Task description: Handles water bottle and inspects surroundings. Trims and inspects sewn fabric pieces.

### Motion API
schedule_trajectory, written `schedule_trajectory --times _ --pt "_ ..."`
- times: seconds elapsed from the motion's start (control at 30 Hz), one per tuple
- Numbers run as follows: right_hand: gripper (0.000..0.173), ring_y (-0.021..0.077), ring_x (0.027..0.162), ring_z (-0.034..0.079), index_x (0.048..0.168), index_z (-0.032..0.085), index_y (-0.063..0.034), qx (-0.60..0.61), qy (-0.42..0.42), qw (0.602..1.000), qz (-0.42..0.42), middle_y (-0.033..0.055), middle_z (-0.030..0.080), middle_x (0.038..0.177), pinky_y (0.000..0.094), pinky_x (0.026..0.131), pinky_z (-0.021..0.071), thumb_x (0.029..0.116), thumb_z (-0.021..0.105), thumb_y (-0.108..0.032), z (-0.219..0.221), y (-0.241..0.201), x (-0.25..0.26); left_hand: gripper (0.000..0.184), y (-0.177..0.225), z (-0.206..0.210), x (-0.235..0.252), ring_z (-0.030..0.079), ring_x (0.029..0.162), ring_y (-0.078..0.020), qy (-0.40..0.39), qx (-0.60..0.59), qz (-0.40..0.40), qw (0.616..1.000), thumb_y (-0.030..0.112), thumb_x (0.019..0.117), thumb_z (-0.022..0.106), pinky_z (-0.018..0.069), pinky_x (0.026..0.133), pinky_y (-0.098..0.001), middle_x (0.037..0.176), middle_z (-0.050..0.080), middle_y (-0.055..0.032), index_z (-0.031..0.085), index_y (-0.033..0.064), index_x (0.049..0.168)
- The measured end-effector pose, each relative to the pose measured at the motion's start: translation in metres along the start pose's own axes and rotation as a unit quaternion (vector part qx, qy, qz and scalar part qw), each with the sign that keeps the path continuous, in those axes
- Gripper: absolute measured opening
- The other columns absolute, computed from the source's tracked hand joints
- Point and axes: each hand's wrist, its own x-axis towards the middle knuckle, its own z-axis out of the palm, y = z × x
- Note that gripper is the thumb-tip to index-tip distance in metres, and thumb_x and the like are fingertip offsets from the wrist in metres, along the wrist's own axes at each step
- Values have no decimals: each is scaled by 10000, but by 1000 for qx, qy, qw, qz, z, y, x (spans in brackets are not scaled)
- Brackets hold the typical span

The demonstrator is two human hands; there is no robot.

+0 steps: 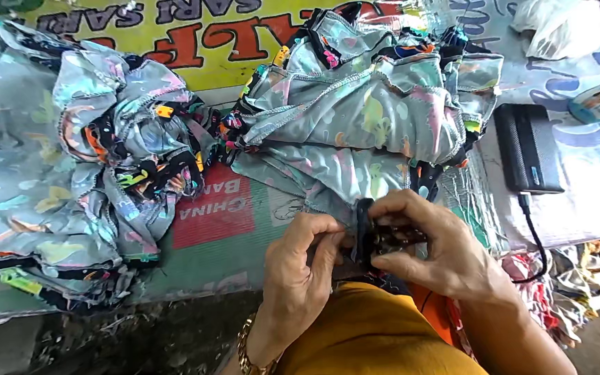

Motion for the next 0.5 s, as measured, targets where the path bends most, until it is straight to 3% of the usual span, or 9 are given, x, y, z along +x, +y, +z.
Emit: schedule_trajectory --times 0.07,0.17,0.3,0.4,0.47,0.5 --pt "374 -34 844 655 1254 635 -87 -20 16 999 20 -42 694 984 141 723 572 958 702 -305 3 1 5 122 -3 3 -2 644 772 -9 -17 22 6 1000 174 1062 560 562 714 -169 907 678 11 627 72 1077" --pt "214 -35 787 628 1098 646 -113 -72 15 997 17 -55 670 912 134 681 542 955 695 -264 4 2 5 144 -2 2 -5 628 817 -19 -10 83 28 996 223 1072 543 502 760 -201 922 694 26 635 113 1075" --pt "207 -45 722 580 998 668 -92 -99 -31 994 -18 -39 655 820 114 637 471 983 679 -297 -13 4 -6 100 11 -23 -14 671 886 -47 41 119 86 988 238 1076 531 545 820 -238 975 707 62 610 180 1094" --pt "189 -64 688 534 924 669 -65 -47 12 998 -34 -46 612 775 80 605 438 1012 645 -230 -20 2 -5 136 22 -47 -19 654 805 -29 19 -28 88 996 276 1083 509 525 846 -241 885 685 101 627 216 1050" --pt "128 -59 692 547 971 682 -82 -51 63 996 -31 -67 613 814 85 600 467 993 649 -204 -16 -3 3 323 22 -53 -19 664 723 -61 -8 -146 63 987 382 1095 455 549 806 -268 777 685 72 662 176 956" --pt "150 -49 698 547 1035 702 -90 -72 79 994 -22 -72 610 850 97 594 475 985 659 -224 -13 -5 8 372 20 -51 -17 678 743 -55 -3 -124 42 991 432 1092 437 565 773 -254 805 702 78 685 185 966"
